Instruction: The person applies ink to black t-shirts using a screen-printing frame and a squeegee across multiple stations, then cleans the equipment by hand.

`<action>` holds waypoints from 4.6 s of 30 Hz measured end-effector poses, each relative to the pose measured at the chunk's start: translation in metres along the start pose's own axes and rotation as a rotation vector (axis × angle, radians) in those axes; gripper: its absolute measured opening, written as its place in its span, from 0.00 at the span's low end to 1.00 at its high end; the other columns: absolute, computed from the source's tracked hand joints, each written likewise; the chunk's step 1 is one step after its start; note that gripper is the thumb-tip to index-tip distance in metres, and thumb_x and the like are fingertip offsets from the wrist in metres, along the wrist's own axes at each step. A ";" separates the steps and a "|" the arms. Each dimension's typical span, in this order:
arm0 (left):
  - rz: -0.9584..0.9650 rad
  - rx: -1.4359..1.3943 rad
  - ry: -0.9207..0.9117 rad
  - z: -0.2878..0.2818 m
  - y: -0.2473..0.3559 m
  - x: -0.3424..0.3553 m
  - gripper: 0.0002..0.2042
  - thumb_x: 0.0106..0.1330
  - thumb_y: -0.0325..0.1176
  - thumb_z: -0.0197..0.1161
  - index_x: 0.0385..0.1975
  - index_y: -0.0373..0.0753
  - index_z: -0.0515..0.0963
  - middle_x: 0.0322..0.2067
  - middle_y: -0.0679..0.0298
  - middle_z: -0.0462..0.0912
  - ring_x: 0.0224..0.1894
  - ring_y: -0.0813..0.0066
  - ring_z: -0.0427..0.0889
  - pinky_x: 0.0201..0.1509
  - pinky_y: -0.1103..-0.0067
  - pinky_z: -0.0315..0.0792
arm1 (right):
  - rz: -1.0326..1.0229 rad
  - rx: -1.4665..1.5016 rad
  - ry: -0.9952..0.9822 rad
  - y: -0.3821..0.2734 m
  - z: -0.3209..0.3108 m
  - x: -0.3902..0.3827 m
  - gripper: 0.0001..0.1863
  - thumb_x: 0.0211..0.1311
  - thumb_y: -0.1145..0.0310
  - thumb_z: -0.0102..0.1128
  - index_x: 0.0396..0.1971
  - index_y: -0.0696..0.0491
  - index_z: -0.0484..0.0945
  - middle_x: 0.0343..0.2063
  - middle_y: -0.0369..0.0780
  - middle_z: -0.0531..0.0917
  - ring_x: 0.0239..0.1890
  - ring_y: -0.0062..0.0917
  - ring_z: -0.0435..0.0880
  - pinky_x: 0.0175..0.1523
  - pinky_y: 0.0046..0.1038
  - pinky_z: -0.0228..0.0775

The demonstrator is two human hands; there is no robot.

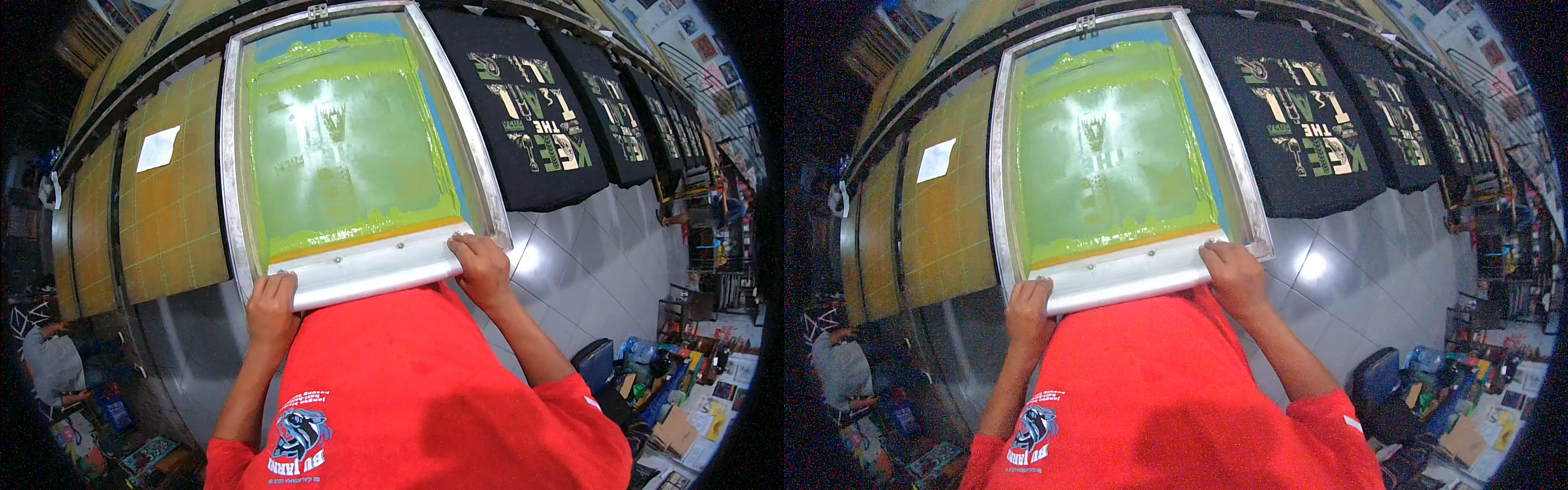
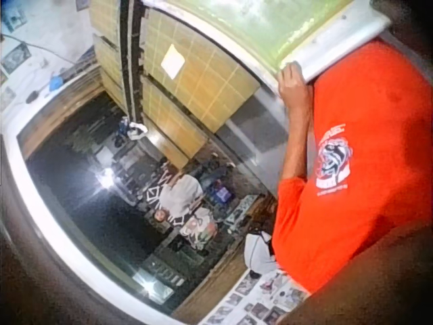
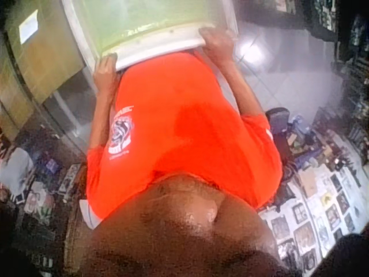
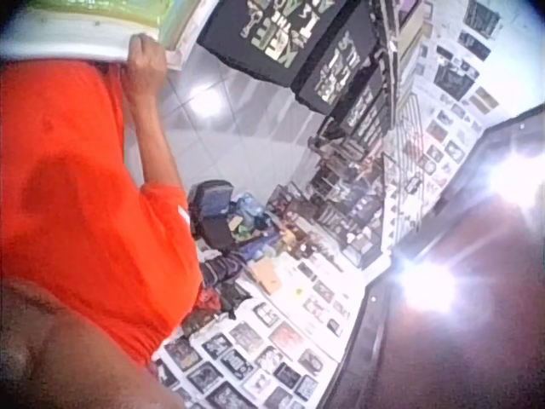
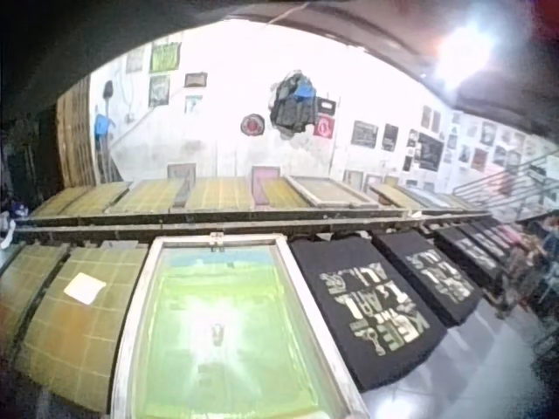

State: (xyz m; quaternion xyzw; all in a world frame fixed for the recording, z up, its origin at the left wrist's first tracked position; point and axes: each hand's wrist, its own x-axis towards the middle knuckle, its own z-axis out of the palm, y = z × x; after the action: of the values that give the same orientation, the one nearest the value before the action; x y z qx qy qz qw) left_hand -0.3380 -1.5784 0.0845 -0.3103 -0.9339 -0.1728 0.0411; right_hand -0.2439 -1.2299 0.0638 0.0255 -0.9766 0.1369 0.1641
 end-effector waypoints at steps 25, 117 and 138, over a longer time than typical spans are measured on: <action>-0.008 -0.036 -0.039 -0.019 -0.005 0.001 0.17 0.41 0.20 0.62 0.35 0.38 0.78 0.32 0.60 0.79 0.37 0.57 0.77 0.40 0.67 0.74 | 0.002 0.019 -0.131 -0.004 -0.023 0.017 0.20 0.34 0.77 0.68 0.35 0.50 0.81 0.34 0.37 0.84 0.37 0.34 0.82 0.41 0.34 0.74; 0.029 -0.062 0.175 0.016 0.000 -0.027 0.21 0.42 0.28 0.70 0.40 0.34 0.77 0.40 0.57 0.79 0.45 0.55 0.77 0.49 0.66 0.73 | -0.075 0.036 0.061 0.001 0.005 -0.010 0.23 0.35 0.75 0.66 0.39 0.54 0.80 0.41 0.39 0.83 0.45 0.35 0.80 0.48 0.35 0.74; -0.887 -0.709 0.170 0.042 -0.105 -0.046 0.22 0.71 0.45 0.52 0.50 0.29 0.74 0.48 0.47 0.78 0.51 0.55 0.76 0.57 0.70 0.66 | 0.770 0.359 0.190 0.091 0.014 -0.017 0.23 0.63 0.54 0.57 0.48 0.58 0.77 0.45 0.50 0.80 0.50 0.45 0.78 0.57 0.38 0.66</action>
State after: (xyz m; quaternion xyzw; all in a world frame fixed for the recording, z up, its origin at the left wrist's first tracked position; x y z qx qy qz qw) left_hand -0.3618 -1.6682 0.0058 0.1315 -0.8530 -0.5005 -0.0670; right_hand -0.2408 -1.1465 0.0218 -0.3253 -0.8560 0.3576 0.1832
